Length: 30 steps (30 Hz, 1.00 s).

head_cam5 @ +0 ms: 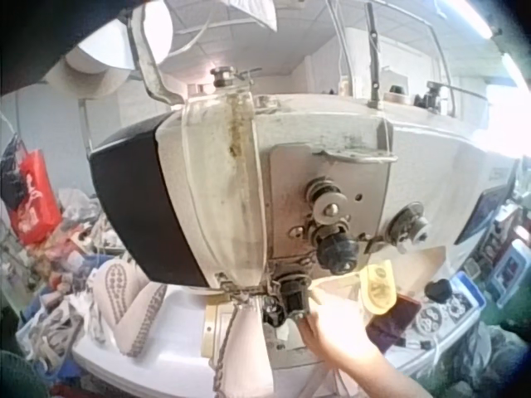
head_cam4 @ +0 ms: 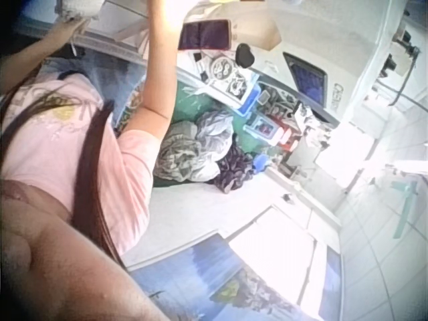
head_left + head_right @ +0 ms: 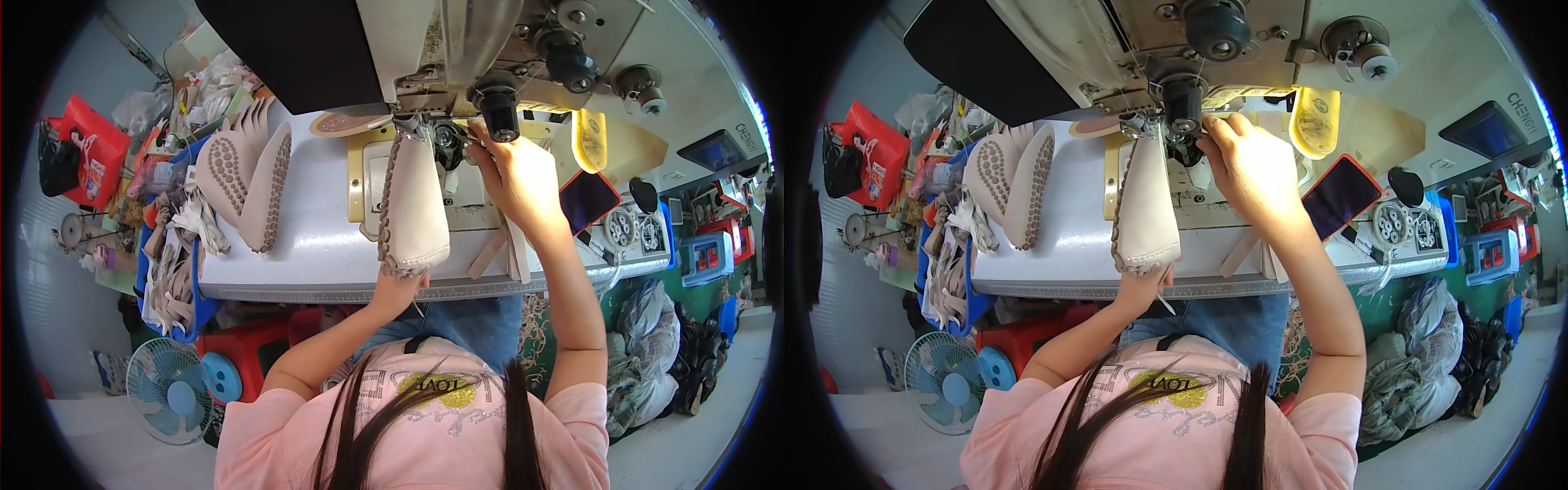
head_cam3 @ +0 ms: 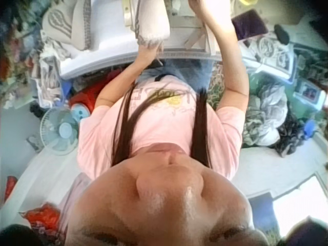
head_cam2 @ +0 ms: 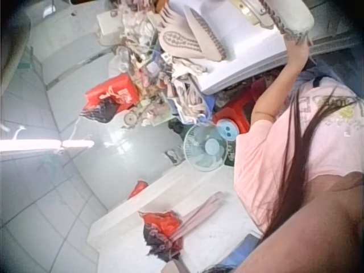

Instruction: Stitching shoe components using an industrial sewing machine.

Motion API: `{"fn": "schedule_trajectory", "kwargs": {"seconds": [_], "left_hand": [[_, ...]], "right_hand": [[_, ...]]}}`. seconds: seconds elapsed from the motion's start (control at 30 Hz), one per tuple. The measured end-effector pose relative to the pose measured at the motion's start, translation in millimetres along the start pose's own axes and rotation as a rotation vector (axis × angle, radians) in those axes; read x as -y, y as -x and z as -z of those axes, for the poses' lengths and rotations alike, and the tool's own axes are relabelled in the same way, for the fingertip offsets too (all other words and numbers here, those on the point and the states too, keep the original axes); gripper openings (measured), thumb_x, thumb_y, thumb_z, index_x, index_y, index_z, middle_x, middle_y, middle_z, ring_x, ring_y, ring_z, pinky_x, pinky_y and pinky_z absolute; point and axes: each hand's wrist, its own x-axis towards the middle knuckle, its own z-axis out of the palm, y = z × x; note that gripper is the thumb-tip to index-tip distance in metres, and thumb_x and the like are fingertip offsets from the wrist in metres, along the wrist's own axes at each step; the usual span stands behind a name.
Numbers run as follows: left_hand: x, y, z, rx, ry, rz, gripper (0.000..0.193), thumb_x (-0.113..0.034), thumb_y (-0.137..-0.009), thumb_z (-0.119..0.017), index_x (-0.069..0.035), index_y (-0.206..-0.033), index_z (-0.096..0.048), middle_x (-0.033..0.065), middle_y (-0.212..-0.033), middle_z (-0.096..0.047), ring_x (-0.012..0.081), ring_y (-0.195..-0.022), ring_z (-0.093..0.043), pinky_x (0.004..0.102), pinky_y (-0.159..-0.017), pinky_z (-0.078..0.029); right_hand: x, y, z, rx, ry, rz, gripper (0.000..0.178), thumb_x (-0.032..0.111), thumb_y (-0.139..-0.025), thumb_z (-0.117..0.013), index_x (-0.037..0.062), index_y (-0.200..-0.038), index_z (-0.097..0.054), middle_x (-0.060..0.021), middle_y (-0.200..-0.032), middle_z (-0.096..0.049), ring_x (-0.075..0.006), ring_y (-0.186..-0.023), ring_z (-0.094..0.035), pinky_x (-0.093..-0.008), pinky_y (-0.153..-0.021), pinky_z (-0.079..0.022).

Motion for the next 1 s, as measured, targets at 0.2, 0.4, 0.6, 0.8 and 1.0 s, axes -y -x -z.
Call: {"fn": "schedule_trajectory", "kwargs": {"seconds": [0.2,0.4,0.6,0.8,1.0], "left_hand": [[-10.9,36.5,12.5,0.032,0.006,-0.156,0.014,-0.01,-0.08,-0.051,0.0,-0.088,-0.056,0.0063,-0.071,-0.055,0.0098,-0.059,-0.05,0.0222,-0.055,-0.04],[-8.3,37.1,18.8,0.534,-0.678,-0.562,0.016,-0.017,-0.075,-0.057,-0.001,-0.079,-0.057,0.0108,-0.072,-0.054,0.027,-0.067,-0.053,0.0318,-0.06,-0.043],[-114.9,10.7,24.0,-0.018,-0.566,-0.826,0.013,-0.006,-0.07,-0.059,-0.003,-0.082,-0.056,0.0092,-0.07,-0.054,0.0243,-0.065,-0.052,0.0322,-0.056,-0.041],[-133.5,-60.5,16.1,-0.533,-0.816,-1.067,0.015,-0.006,-0.07,-0.059,-0.005,-0.085,-0.056,0.008,-0.062,-0.057,0.0228,-0.055,-0.055,0.0321,-0.049,-0.042],[-134.5,-70.5,10.0,-0.615,-0.95,-0.868,0.013,-0.007,-0.071,-0.059,-0.005,-0.084,-0.059,0.0068,-0.052,-0.055,0.0215,-0.047,-0.054,0.0302,-0.043,-0.041]], "right_hand": [[5.4,-17.9,18.0,0.221,0.165,0.157,0.016,0.022,-0.072,-0.057,0.0057,-0.069,-0.058,-0.0091,-0.065,-0.054,-0.0255,-0.059,-0.056,-0.0336,-0.051,-0.045],[2.8,-19.0,9.1,0.196,0.142,0.181,0.015,0.021,-0.071,-0.059,0.0061,-0.068,-0.057,-0.0094,-0.062,-0.052,-0.025,-0.058,-0.056,-0.0338,-0.05,-0.044],[-1.6,6.9,-21.2,-0.054,0.074,0.065,0.027,0.013,-0.072,-0.06,0.0114,-0.099,-0.058,-0.0094,-0.067,-0.056,-0.0251,-0.058,-0.056,-0.032,-0.049,-0.044],[-12.0,11.4,-14.3,-0.056,0.007,0.174,0.032,0.012,-0.069,-0.062,0.0099,-0.1,-0.056,-0.0063,-0.066,-0.05,-0.0223,-0.057,-0.052,-0.031,-0.049,-0.042],[-11.4,12.0,-26.3,-0.13,0.069,0.261,0.034,0.013,-0.066,-0.063,0.0067,-0.099,-0.054,-0.0041,-0.064,-0.046,-0.0199,-0.057,-0.049,-0.03,-0.048,-0.04]]}}
